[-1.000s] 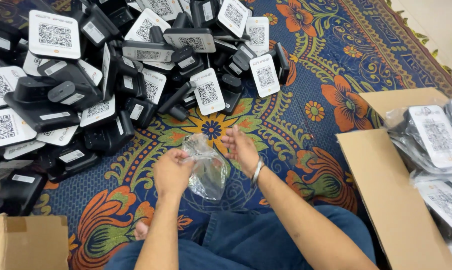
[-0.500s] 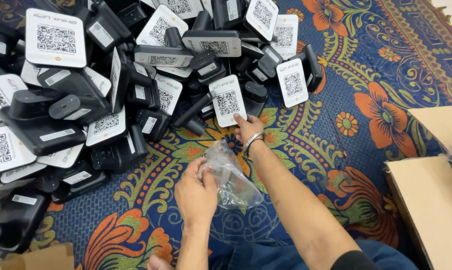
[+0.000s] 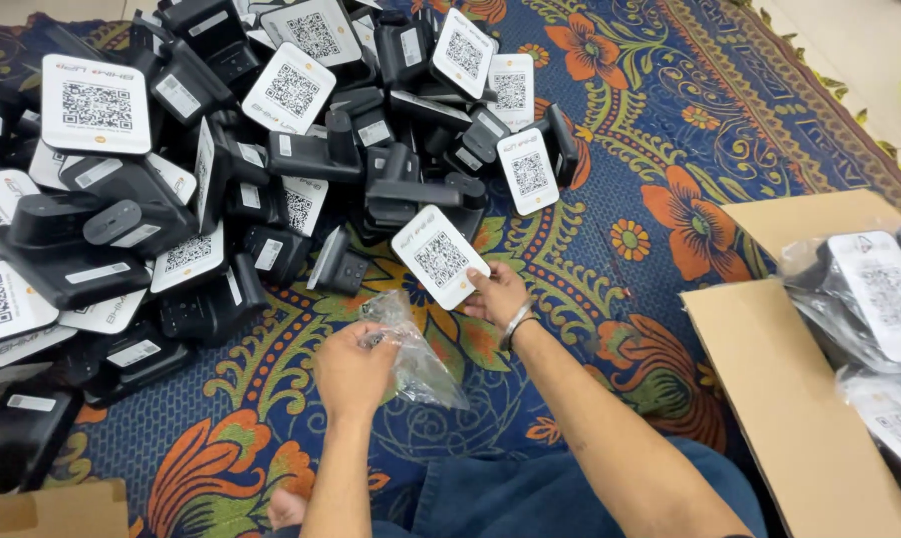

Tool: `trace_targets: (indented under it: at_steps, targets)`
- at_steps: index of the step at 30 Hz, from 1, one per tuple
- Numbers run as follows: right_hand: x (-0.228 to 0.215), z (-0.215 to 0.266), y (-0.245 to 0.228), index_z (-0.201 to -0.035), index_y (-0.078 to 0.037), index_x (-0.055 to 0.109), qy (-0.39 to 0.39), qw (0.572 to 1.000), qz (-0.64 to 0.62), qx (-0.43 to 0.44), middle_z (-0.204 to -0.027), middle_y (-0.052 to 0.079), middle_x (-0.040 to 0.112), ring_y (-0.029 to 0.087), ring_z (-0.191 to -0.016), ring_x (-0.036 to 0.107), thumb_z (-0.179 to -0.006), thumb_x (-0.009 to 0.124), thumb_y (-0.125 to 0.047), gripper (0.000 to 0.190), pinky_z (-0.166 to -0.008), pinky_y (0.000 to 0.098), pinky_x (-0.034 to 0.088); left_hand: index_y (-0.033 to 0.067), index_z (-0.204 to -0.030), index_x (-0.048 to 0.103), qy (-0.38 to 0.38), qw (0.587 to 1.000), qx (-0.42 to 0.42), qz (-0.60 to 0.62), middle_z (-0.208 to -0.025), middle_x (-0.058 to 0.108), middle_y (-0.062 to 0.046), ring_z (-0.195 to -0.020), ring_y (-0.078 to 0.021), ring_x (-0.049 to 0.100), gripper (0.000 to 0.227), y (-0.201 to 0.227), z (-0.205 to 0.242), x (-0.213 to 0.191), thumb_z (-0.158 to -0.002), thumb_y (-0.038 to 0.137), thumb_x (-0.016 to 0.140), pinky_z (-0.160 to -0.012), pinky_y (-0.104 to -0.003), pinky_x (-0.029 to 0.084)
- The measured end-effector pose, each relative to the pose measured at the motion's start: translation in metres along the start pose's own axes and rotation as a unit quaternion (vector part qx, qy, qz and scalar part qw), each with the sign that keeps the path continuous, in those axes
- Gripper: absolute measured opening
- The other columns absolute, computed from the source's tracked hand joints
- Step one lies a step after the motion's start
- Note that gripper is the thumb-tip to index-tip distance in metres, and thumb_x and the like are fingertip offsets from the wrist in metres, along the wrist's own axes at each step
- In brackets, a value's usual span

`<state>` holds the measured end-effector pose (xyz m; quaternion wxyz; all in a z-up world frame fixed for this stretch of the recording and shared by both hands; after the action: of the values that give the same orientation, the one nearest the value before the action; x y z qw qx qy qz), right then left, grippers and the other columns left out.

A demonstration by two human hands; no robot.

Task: The person packs QR-coded electronic payment stands into plastic bags and places them into cardboard boxes.

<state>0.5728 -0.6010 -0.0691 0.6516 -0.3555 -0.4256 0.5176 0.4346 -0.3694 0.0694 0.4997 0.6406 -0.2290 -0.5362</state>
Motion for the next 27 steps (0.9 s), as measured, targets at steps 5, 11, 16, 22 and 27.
trace_targets:
  at_steps: [5, 11, 16, 22, 27]
  targets:
    - [-0.042, 0.073, -0.010, -0.120, -0.013, 0.059, 0.008, 0.999, -0.007, 0.031, -0.097, 0.008, 0.074, 0.018, -0.071, 0.070, -0.098, 0.065, -0.025, 0.027, -0.059, 0.0325, 0.059, 0.0132, -0.089, 0.083, -0.015, 0.997, -0.025, -0.078, -0.061, 0.074, -0.009, -0.054, -0.0228, 0.071, 0.030, 0.007, 0.011, -0.003, -0.082, 0.040, 0.072, -0.059, -0.039, 0.052]
    - [-0.062, 0.170, -0.024, -0.123, -0.014, 0.062, -0.019, 0.985, -0.158, 0.072, -0.095, 0.004, 0.072, 0.015, -0.073, 0.069, -0.100, 0.062, -0.031, 0.029, -0.058, 0.0278, 0.056, 0.0102, -0.092, 0.080, 0.006, 0.995, 0.063, -0.074, -0.067, 0.072, -0.013, -0.065, -0.0310, 0.071, 0.033, -0.001, 0.023, 0.005, -0.089, 0.042, 0.070, -0.066, -0.043, 0.053]
    - [-0.042, 0.238, -0.039, -0.125, -0.012, 0.060, -0.156, 0.933, -0.311, 0.094, -0.094, 0.001, 0.072, 0.011, -0.070, 0.067, -0.101, 0.059, -0.029, 0.030, -0.054, 0.0243, 0.052, 0.0143, -0.099, 0.082, 0.039, 0.987, 0.084, -0.134, -0.077, 0.073, -0.017, -0.075, -0.0365, 0.070, 0.028, -0.001, 0.032, 0.007, -0.089, 0.037, 0.070, -0.070, -0.045, 0.053]
    - [-0.029, 0.228, -0.008, -0.136, -0.011, 0.057, -0.295, 0.924, -0.225, 0.092, -0.092, 0.001, 0.072, 0.007, -0.062, 0.062, -0.104, 0.061, -0.023, 0.035, -0.053, 0.0232, 0.052, 0.0131, -0.101, 0.083, 0.017, 0.983, 0.166, 0.073, -0.103, 0.077, -0.004, -0.082, -0.0222, 0.077, 0.019, -0.060, 0.009, 0.018, -0.089, 0.023, 0.072, -0.072, -0.036, 0.057]
    - [-0.022, 0.225, -0.010, -0.137, -0.012, 0.053, -0.197, 0.967, -0.138, 0.088, -0.093, 0.001, 0.070, 0.007, -0.065, 0.065, -0.101, 0.059, -0.021, 0.038, -0.056, 0.0256, 0.055, 0.0024, -0.101, 0.083, -0.100, 0.967, -0.143, 0.185, -0.068, 0.063, -0.007, -0.056, -0.0192, 0.048, 0.027, -0.034, 0.027, 0.000, -0.098, 0.026, 0.071, -0.053, -0.037, 0.034]
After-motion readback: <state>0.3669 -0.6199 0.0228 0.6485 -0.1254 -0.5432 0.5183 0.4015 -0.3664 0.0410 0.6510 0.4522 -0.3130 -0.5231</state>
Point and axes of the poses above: each hand's wrist, its own z-axis away from the middle knuckle, its own x-axis out of the palm, y = z × x, the point moved 1 cm from there along -z, towards the middle knuckle
